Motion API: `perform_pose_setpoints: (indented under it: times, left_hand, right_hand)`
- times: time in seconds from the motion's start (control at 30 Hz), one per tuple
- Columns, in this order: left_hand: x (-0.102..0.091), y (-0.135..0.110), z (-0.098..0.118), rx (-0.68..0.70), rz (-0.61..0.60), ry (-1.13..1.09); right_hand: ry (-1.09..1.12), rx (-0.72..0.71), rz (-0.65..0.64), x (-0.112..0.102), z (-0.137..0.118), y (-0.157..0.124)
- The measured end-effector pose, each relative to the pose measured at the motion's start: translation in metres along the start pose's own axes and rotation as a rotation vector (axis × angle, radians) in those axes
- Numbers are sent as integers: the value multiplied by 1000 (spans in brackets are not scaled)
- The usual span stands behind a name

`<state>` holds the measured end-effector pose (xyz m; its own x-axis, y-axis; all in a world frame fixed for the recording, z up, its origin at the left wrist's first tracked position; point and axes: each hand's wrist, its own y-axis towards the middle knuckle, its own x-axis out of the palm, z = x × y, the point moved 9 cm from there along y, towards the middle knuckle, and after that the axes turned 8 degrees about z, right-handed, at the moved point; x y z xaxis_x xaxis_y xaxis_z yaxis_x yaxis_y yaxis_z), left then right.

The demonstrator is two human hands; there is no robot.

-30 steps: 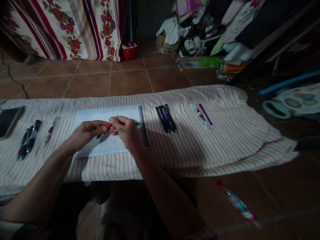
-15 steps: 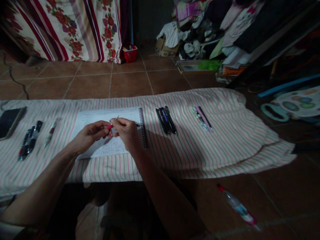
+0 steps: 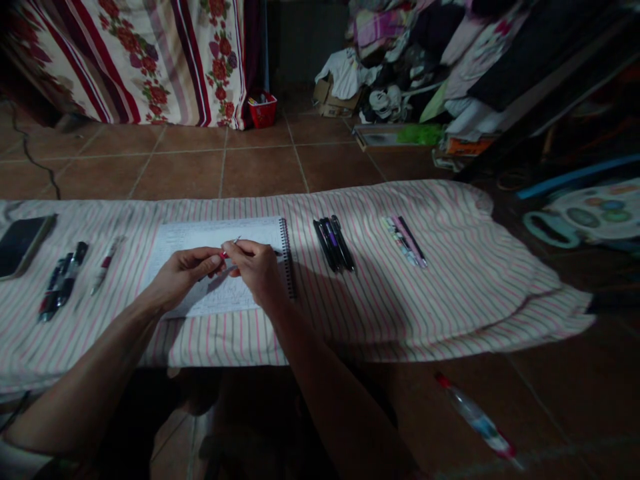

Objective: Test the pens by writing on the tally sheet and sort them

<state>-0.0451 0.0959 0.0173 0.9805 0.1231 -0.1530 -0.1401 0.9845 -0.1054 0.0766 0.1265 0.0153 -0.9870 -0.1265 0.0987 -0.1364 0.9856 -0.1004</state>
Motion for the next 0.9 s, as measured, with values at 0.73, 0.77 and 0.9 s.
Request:
perform_pose_setpoints:
  times: [0.73,0.77,0.9]
  left_hand:
    - [-1,-1,6,25,67,8]
    - [-2,-1,7,25,78,4]
    - [-4,-1,7,6,120,-4]
  right_hand:
    - [-51,-119,-5,2,-1,-1]
    - [-50,-123,-5,2,-1,-1]
    - [-75,-114,3,3,0,-2]
